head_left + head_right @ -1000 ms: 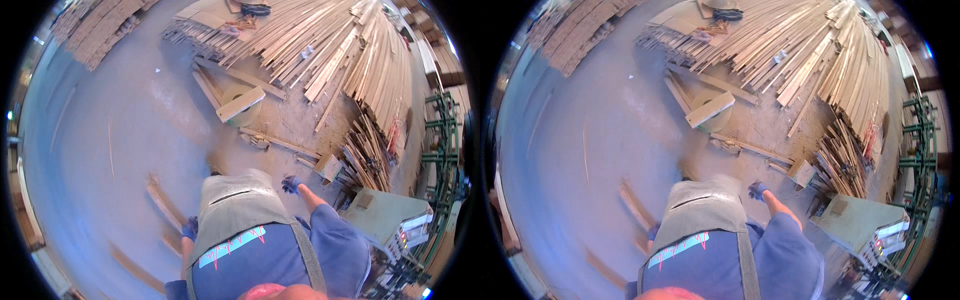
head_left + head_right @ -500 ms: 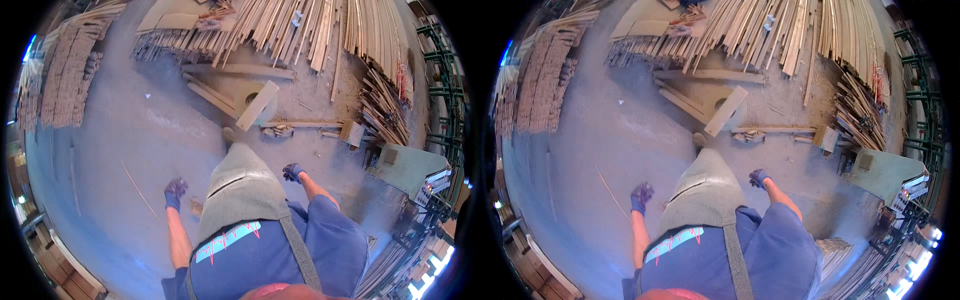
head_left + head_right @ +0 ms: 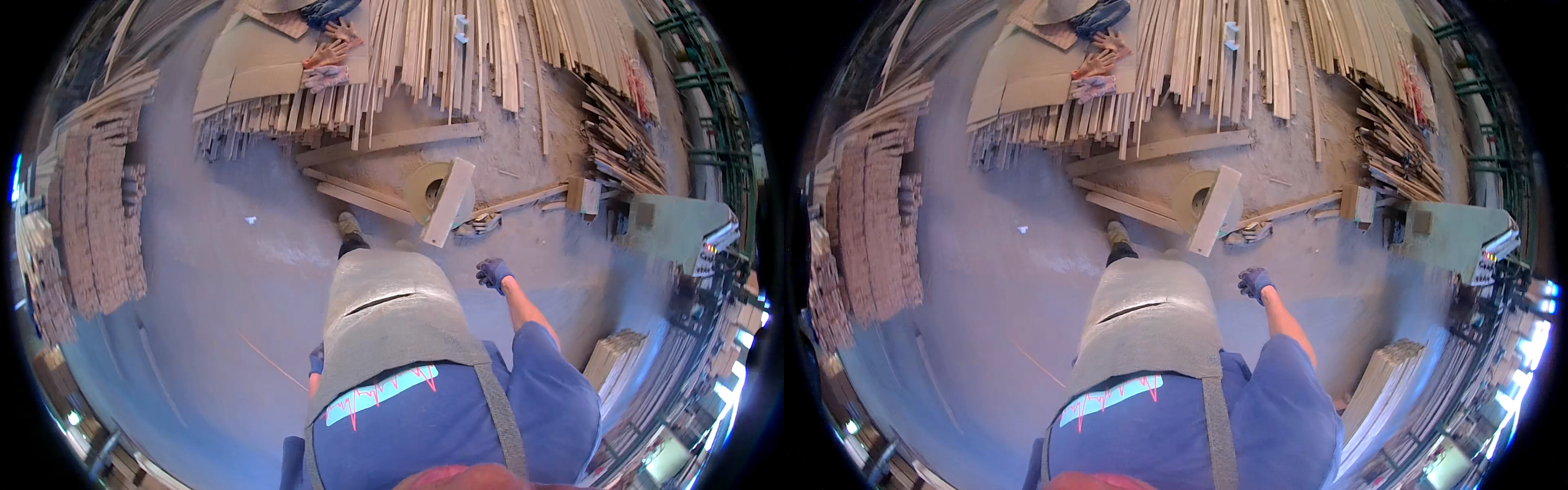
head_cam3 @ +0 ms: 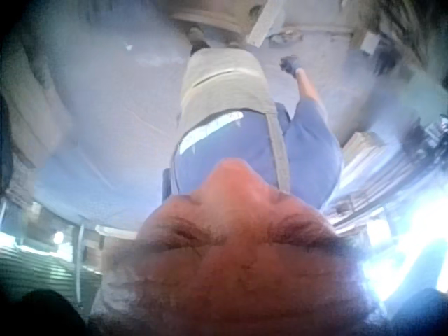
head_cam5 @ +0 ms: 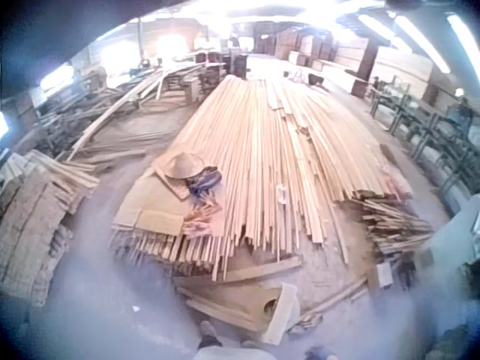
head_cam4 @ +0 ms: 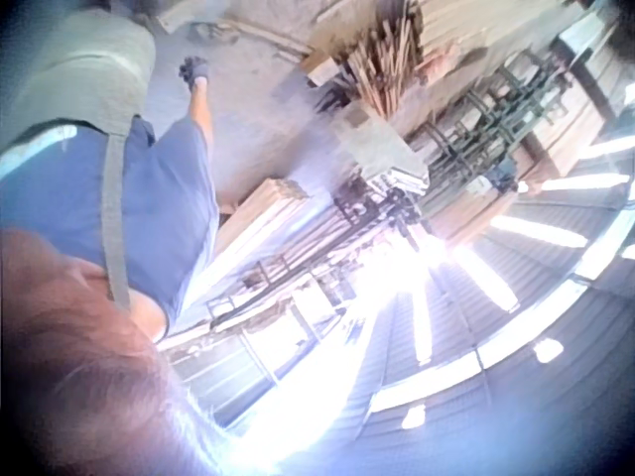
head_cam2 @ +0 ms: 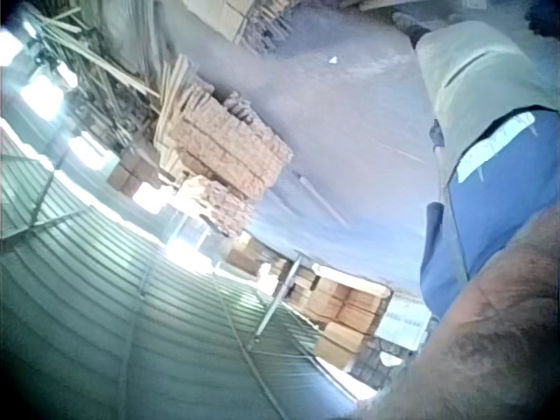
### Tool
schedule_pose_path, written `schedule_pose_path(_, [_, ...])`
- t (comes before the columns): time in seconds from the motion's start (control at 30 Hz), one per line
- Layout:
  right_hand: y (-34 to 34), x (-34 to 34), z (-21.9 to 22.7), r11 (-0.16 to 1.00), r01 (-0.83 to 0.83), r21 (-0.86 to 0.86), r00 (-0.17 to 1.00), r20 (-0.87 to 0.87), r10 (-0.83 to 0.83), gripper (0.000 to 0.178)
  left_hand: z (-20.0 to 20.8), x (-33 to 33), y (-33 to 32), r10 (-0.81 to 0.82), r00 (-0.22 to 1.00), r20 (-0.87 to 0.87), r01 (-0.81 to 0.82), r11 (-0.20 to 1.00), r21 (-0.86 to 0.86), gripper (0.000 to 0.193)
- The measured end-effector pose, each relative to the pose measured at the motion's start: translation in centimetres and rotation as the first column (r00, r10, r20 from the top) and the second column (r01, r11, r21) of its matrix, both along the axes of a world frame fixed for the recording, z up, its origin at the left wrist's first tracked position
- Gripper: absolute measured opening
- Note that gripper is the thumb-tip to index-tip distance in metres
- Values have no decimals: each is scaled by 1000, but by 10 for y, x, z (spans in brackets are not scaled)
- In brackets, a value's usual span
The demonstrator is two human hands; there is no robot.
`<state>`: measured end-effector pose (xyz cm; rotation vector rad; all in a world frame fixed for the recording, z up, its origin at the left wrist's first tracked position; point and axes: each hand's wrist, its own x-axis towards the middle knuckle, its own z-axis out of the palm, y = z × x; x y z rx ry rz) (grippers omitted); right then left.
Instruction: The person applies a white substance to long wooden planks using a brush and container. They repeatedly dip the brush into the container and spread the substance along the length of the planks. The person also stacks the treated planks and uses a measuring tape on the wood.
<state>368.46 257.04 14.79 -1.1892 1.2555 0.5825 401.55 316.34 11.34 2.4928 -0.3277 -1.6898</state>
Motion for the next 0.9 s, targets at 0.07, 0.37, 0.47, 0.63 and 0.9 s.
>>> schedule_pose_path(0.07, [23,23,-5,998,-65,-17,998,0,65,17,11,73,-27,352,924,-150,-360,932,-32,46])
schedule_pose_path(0.37, [108,113,82,967,250,-41,966,-57,-252,19,83,263,-134,830,355,-430,-918,396,9,47])
schedule_pose_path(0.47, [143,67,36,967,176,-186,984,53,-169,21,81,276,-148,770,428,-473,-866,500,30,46])
schedule_pose_path(0.63, [161,98,66,967,238,-91,968,-65,-244,32,68,294,-165,738,476,-478,-821,568,60,47])
schedule_pose_path(0.9, [145,153,105,811,577,-98,795,-164,-585,21,56,318,-162,732,475,-489,-810,580,82,47])
